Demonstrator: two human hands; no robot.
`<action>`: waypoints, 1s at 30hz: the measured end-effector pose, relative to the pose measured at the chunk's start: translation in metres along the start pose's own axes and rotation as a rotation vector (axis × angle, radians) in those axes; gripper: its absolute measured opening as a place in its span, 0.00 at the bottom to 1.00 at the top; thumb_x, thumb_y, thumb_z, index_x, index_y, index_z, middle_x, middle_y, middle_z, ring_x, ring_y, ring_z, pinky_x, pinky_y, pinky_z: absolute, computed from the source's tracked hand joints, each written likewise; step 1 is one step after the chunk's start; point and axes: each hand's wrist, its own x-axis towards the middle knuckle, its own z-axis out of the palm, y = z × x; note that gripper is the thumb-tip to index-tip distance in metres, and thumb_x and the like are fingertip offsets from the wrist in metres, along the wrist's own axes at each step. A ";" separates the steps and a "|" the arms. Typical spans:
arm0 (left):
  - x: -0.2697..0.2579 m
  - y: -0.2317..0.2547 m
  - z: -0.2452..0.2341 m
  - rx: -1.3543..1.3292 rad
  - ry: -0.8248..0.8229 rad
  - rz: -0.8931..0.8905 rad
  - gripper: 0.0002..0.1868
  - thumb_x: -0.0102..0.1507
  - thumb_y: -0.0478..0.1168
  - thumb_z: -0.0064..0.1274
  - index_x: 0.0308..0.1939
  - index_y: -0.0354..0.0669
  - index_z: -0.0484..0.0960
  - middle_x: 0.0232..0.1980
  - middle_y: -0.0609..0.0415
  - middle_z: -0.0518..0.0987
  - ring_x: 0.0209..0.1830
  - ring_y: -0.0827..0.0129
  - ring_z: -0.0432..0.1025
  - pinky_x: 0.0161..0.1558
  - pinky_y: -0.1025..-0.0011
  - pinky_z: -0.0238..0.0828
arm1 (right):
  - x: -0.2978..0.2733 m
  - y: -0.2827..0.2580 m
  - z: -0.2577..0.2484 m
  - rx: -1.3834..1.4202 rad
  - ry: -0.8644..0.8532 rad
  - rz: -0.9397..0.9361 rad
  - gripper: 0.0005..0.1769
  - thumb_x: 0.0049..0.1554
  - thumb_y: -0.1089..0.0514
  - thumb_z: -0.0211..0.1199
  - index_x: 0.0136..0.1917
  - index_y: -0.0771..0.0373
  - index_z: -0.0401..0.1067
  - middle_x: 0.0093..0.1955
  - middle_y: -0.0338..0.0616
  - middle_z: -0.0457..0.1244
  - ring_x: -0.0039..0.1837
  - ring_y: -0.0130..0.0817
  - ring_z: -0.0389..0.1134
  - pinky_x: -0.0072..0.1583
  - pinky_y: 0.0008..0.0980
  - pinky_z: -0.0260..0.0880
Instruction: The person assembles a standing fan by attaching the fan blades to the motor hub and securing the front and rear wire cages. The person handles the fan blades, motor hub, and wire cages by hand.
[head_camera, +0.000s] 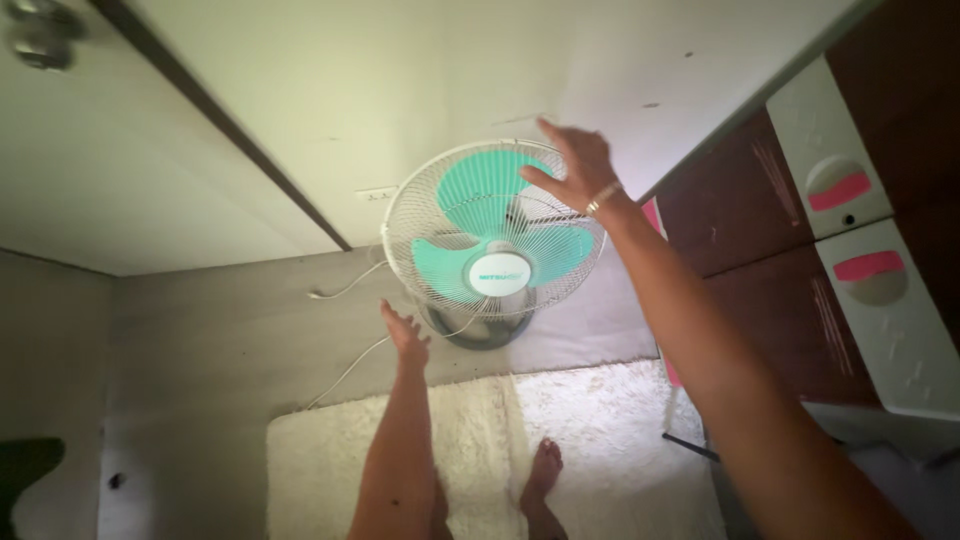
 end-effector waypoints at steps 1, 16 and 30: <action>0.006 -0.012 0.006 0.003 -0.046 0.005 0.58 0.57 0.81 0.31 0.83 0.56 0.42 0.83 0.43 0.48 0.80 0.46 0.47 0.69 0.31 0.40 | 0.007 -0.003 0.001 0.010 -0.132 0.083 0.47 0.59 0.29 0.64 0.79 0.60 0.59 0.70 0.56 0.61 0.71 0.55 0.62 0.72 0.55 0.58; -0.039 -0.007 0.060 -0.092 -0.289 0.098 0.57 0.56 0.84 0.20 0.82 0.59 0.44 0.83 0.54 0.49 0.79 0.49 0.49 0.72 0.43 0.51 | 0.050 0.033 0.032 0.137 -0.154 0.235 0.48 0.60 0.21 0.56 0.77 0.56 0.58 0.75 0.55 0.54 0.72 0.54 0.58 0.69 0.50 0.59; -0.022 0.013 0.062 -0.068 -0.162 -0.095 0.43 0.63 0.72 0.21 0.79 0.62 0.50 0.80 0.52 0.55 0.74 0.45 0.56 0.66 0.39 0.56 | 0.024 0.056 0.053 0.230 0.059 0.423 0.50 0.59 0.21 0.53 0.79 0.57 0.58 0.77 0.57 0.54 0.78 0.56 0.52 0.75 0.55 0.51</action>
